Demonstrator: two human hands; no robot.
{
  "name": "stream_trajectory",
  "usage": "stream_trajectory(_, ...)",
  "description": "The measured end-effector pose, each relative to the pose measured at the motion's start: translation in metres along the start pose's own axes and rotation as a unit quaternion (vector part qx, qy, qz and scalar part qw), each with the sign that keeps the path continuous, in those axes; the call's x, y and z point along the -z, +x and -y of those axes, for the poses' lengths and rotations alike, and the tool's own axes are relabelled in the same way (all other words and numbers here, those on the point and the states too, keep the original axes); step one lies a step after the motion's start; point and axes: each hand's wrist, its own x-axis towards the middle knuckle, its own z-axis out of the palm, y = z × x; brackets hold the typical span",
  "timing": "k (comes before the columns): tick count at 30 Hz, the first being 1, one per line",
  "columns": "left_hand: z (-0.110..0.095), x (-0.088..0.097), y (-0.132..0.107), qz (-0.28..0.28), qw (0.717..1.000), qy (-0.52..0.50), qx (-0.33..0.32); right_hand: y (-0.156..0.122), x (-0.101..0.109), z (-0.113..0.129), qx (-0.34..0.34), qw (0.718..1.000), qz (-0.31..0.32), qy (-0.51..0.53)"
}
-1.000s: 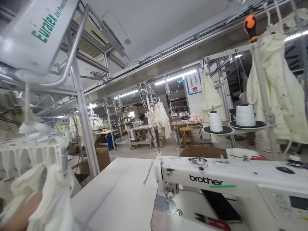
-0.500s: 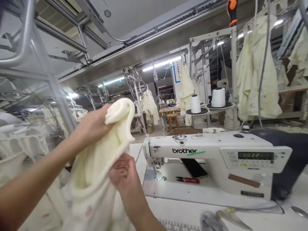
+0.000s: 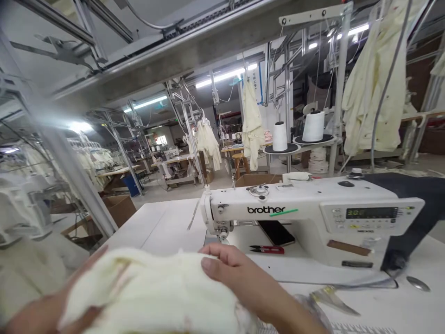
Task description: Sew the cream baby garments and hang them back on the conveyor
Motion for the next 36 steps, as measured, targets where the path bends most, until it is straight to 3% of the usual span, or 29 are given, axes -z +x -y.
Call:
stream_trajectory(1,0.009,-0.019,-0.005,0.039,0.997,0.071,0.002,0.005,0.002,-0.009,0.003,0.998,-0.022,-0.053)
stream_trajectory(3,0.006,-0.058,-0.011,0.057,0.990,0.108,-0.078,0.016,0.001,-0.032,0.018,0.992,-0.062,-0.108)
stream_trajectory(5,-0.022,-0.093,-0.009,0.043,0.985,0.038,-0.164,0.024,-0.002,-0.052,0.017,0.993,-0.077,-0.089)
stream_trajectory(6,-0.039,-0.107,-0.007,0.066,0.982,-0.009,-0.177,0.025,-0.003,-0.060,0.014,0.993,-0.087,-0.073)
stream_trajectory(9,-0.085,-0.140,0.001,0.212,0.960,-0.127,-0.129,0.016,0.001,-0.070,0.017,0.988,-0.135,-0.074)
stream_trajectory(11,-0.099,-0.153,0.004,0.279,0.938,-0.183,-0.091,0.004,0.009,-0.070,0.010,0.980,-0.162,-0.120)
stream_trajectory(14,-0.102,-0.166,0.002,0.306,0.912,-0.251,-0.105,-0.010,0.019,-0.067,-0.006,0.959,-0.160,-0.236)
stream_trajectory(17,-0.102,-0.175,-0.002,0.332,0.892,-0.270,-0.149,-0.010,0.022,-0.061,0.037,0.927,-0.170,-0.333)
stream_trajectory(19,-0.103,-0.181,-0.005,0.324,0.902,-0.249,-0.139,-0.004,0.021,-0.058,0.043,0.922,-0.167,-0.347)
stream_trajectory(22,-0.103,-0.187,-0.006,0.294,0.923,-0.234,-0.084,0.004,0.019,-0.057,0.000,0.925,-0.162,-0.343)
stream_trajectory(24,-0.101,-0.187,-0.007,0.293,0.922,-0.239,-0.084,0.007,0.021,-0.059,-0.017,0.929,-0.175,-0.325)
stream_trajectory(27,-0.097,-0.183,-0.008,0.304,0.908,-0.254,-0.140,0.013,0.031,-0.065,-0.046,0.965,-0.145,-0.215)
stream_trajectory(30,-0.094,-0.179,-0.011,0.270,0.894,-0.297,-0.199,0.025,0.040,-0.076,-0.108,0.992,-0.054,-0.033)
stream_trajectory(32,-0.092,-0.180,-0.015,0.228,0.894,-0.316,-0.220,0.033,0.039,-0.085,-0.157,0.985,-0.020,0.067)
stream_trajectory(36,-0.088,-0.187,-0.024,0.160,0.910,-0.330,-0.195,0.041,0.024,-0.100,-0.200,0.944,-0.064,0.253)
